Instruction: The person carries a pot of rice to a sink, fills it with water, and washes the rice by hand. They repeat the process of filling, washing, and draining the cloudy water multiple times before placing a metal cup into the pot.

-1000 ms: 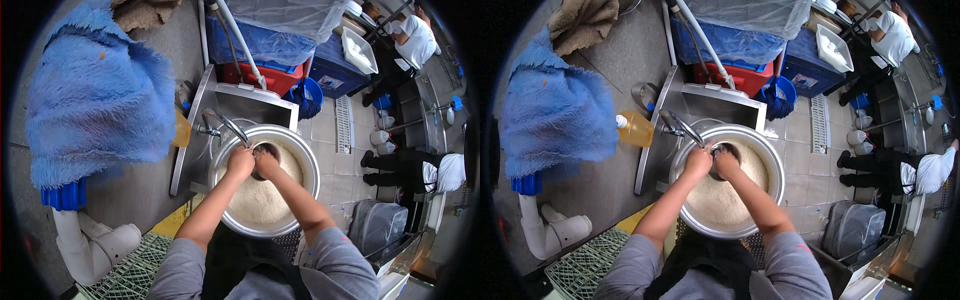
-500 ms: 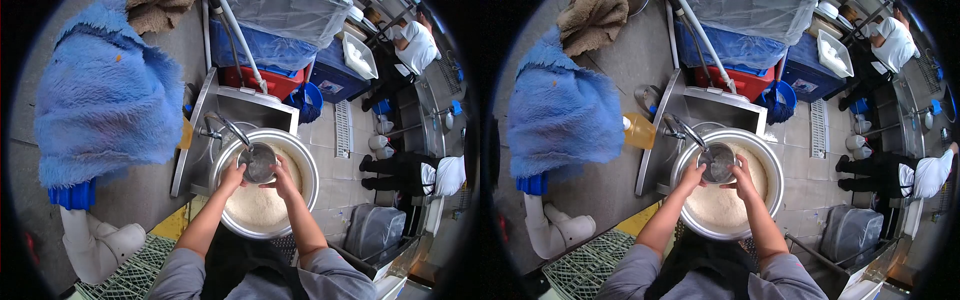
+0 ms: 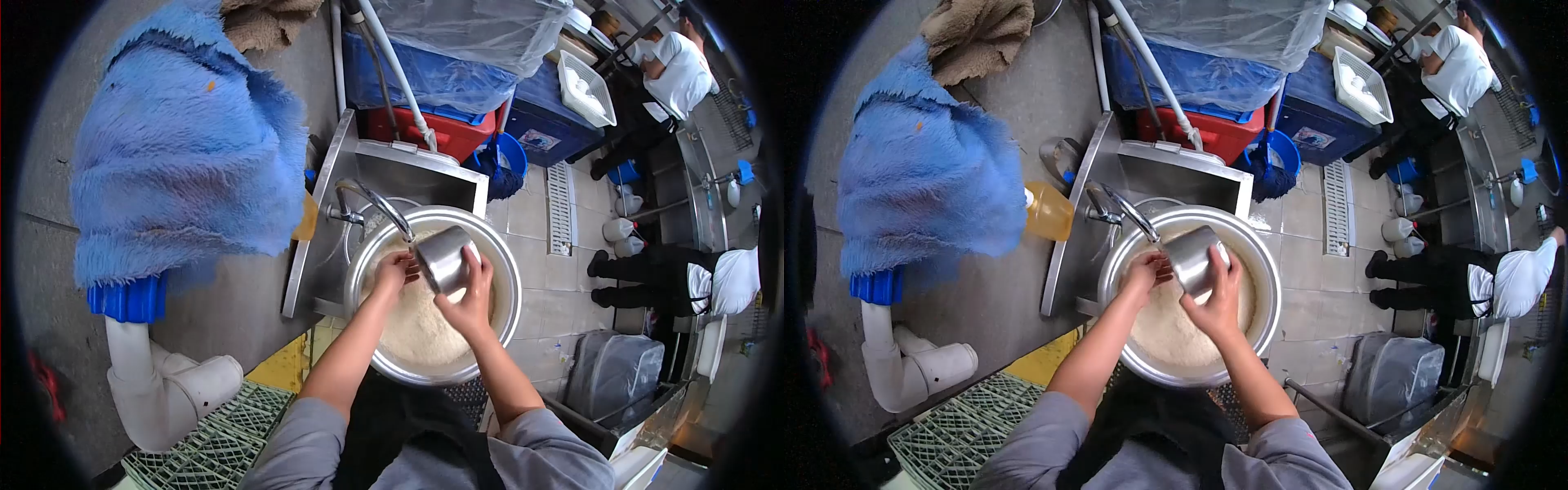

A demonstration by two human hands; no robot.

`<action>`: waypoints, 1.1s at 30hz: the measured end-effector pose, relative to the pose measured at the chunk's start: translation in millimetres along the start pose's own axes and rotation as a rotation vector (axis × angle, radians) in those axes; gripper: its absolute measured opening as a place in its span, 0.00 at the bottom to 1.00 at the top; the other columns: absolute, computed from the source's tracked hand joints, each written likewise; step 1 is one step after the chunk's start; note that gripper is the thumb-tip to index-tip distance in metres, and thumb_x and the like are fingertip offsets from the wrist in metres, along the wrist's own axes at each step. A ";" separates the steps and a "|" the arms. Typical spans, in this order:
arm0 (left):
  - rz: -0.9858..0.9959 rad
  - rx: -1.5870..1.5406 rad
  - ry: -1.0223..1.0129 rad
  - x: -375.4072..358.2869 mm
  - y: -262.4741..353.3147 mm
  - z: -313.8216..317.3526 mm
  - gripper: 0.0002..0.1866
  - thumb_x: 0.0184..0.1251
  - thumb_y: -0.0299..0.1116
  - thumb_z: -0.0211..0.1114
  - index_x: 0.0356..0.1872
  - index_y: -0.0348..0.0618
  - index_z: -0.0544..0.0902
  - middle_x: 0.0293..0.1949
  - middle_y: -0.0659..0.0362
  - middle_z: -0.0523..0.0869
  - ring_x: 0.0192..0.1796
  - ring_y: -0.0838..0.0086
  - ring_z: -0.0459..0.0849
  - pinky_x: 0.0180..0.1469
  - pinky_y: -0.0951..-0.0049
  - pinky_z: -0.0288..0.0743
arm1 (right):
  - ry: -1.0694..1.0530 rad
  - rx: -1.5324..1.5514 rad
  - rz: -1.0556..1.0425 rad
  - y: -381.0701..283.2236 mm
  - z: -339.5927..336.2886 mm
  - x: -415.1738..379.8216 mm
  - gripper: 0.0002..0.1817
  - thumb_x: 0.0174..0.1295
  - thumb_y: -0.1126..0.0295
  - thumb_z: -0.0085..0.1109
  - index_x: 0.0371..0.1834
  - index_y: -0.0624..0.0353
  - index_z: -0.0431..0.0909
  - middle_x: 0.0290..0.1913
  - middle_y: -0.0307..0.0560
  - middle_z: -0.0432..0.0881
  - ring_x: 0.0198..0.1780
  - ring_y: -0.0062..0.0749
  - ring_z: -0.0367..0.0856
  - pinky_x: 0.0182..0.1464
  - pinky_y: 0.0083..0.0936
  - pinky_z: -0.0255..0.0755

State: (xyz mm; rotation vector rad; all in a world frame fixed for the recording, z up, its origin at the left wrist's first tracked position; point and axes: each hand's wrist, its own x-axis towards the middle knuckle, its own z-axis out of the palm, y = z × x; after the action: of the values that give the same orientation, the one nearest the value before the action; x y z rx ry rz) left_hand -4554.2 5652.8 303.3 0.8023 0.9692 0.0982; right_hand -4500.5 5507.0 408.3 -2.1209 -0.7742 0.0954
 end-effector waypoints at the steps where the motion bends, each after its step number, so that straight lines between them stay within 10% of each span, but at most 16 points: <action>1: -0.007 -0.021 -0.009 7.2 -3.7 4.8 0.09 0.67 0.25 0.48 0.42 0.36 0.77 0.37 0.55 0.82 0.34 0.69 0.83 0.38 0.69 0.80 | 0.014 -0.159 -0.125 -5.8 -8.9 -4.5 0.46 0.32 0.72 0.65 0.64 0.54 0.60 0.62 0.59 0.58 0.60 0.53 0.62 0.58 0.41 0.63; 5: 0.178 0.150 -0.134 15.5 -3.4 15.7 0.08 0.62 0.24 0.52 0.39 0.36 0.79 0.35 0.57 0.82 0.34 0.71 0.83 0.38 0.69 0.78 | 0.143 -0.283 -0.526 -8.3 -47.9 -15.7 0.45 0.30 0.72 0.67 0.61 0.50 0.63 0.64 0.62 0.54 0.64 0.60 0.57 0.62 0.52 0.57; 10: 0.618 0.722 -0.061 9.0 -18.9 -8.1 0.21 0.52 0.21 0.54 0.50 0.43 0.79 0.52 0.40 0.76 0.60 0.50 0.70 0.62 0.67 0.63 | 0.408 -0.311 -0.809 -35.6 -95.9 22.4 0.42 0.41 0.68 0.67 0.63 0.47 0.56 0.64 0.63 0.53 0.65 0.65 0.57 0.63 0.57 0.56; 16: 0.403 1.285 0.139 -54.1 -12.7 -23.4 0.27 0.51 0.26 0.60 0.58 0.43 0.73 0.66 0.37 0.55 0.68 0.42 0.54 0.68 0.60 0.53 | 0.695 -0.160 -1.152 -168.4 -128.9 131.7 0.44 0.40 0.66 0.71 0.61 0.55 0.54 0.63 0.63 0.54 0.63 0.59 0.61 0.60 0.48 0.65; 20: 0.332 1.277 0.115 -57.5 -29.8 -40.0 0.36 0.51 0.33 0.65 0.63 0.40 0.64 0.67 0.36 0.50 0.70 0.43 0.47 0.71 0.59 0.44 | 0.505 -0.024 -1.395 -270.7 -120.5 171.9 0.41 0.27 0.78 0.70 0.55 0.55 0.69 0.62 0.61 0.61 0.63 0.53 0.63 0.59 0.42 0.65; 22: 0.304 1.296 0.119 -62.0 -29.7 -42.2 0.38 0.50 0.35 0.66 0.65 0.39 0.61 0.68 0.36 0.49 0.70 0.45 0.47 0.71 0.60 0.45 | 0.339 0.160 -1.512 -308.5 -99.3 181.3 0.37 0.34 0.84 0.64 0.56 0.55 0.72 0.58 0.54 0.68 0.61 0.47 0.66 0.56 0.35 0.68; 24: 0.279 1.300 0.117 -64.1 -32.0 -45.4 0.42 0.50 0.37 0.68 0.66 0.38 0.58 0.68 0.36 0.48 0.70 0.46 0.48 0.71 0.61 0.46 | 0.160 -0.095 -1.622 -322.3 -96.6 199.0 0.39 0.48 0.80 0.55 0.66 0.43 0.57 0.67 0.61 0.52 0.68 0.58 0.53 0.63 0.45 0.58; 26: 0.260 1.289 0.111 -62.3 -31.9 -49.2 0.46 0.49 0.38 0.69 0.67 0.37 0.54 0.68 0.37 0.47 0.71 0.48 0.48 0.71 0.63 0.46 | 0.011 -0.165 -1.619 -332.3 -100.2 203.1 0.39 0.53 0.80 0.50 0.70 0.40 0.53 0.70 0.64 0.48 0.70 0.61 0.48 0.64 0.47 0.58; 29: 0.247 1.220 0.131 -61.1 -32.7 -48.8 0.49 0.48 0.39 0.71 0.68 0.35 0.50 0.69 0.37 0.46 0.71 0.48 0.48 0.71 0.64 0.46 | 0.413 -0.018 -1.591 -313.7 -93.8 195.2 0.34 0.48 0.84 0.49 0.62 0.47 0.63 0.58 0.59 0.63 0.59 0.55 0.65 0.54 0.40 0.68; 33: 0.316 1.172 0.208 -40.6 -53.3 -54.3 0.52 0.46 0.39 0.71 0.68 0.33 0.47 0.68 0.37 0.48 0.71 0.50 0.49 0.70 0.64 0.48 | 0.209 0.133 -0.929 -193.9 -101.6 159.3 0.26 0.42 0.84 0.57 0.49 0.55 0.75 0.43 0.48 0.75 0.41 0.38 0.76 0.41 0.30 0.71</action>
State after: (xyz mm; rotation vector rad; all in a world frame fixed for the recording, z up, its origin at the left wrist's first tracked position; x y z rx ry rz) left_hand -4633.7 5628.5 280.4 2.0543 1.0576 -0.1401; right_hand -4434.5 5610.8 649.4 -1.4405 -1.4843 -0.5419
